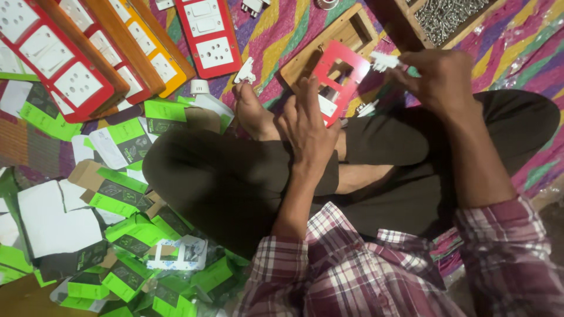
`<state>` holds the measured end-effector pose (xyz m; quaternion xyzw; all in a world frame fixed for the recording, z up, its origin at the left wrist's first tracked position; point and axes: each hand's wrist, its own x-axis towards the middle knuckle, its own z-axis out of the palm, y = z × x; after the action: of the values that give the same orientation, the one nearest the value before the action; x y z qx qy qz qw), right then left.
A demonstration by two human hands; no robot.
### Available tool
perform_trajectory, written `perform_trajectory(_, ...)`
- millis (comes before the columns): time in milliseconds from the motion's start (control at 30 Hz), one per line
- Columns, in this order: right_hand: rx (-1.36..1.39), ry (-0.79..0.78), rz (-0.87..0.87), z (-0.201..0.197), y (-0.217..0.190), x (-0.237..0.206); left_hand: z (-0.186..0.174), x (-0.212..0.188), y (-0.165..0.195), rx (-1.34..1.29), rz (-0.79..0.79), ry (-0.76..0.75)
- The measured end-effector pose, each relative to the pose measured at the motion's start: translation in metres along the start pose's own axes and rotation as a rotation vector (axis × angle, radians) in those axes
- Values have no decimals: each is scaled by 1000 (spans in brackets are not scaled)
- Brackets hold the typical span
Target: The person sits on the floor and assembles electrical sockets by inserting white socket modules into red plastic frames. They use a screwdriver to tighten screws securing the modules, then place the completed units aside. The person repeats this process for multiple socket units.
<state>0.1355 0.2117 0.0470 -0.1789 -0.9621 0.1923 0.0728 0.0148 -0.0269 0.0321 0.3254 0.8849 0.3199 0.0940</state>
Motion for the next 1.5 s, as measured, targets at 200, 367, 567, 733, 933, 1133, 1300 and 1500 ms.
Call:
perform_trajectory(200,-52,72,-265,5,-63,-6,1,-5,5,57,116,-116)
perform_trajectory(367,174,-21,-221,5,-71,-10,1,-4,2,11,113,-98)
perform_trajectory(567,207,-198,33,4,-57,-9,8,-7,5,-73,190,-118)
perform_trajectory(733,198,-321,75,7,-59,-5,10,-7,-1,-177,226,-108)
perform_trajectory(933,138,-367,-99,0,-57,-6,7,-5,-3,-220,338,-177)
perform_trajectory(1133,79,-489,-33,-2,-61,2,4,-7,2,-119,380,-217)
perform_trajectory(1300,169,-468,-25,-13,-53,5,2,-9,5,54,422,-219)
perform_trajectory(1500,1080,-56,342,7,-47,-14,6,-12,10,54,295,-95)
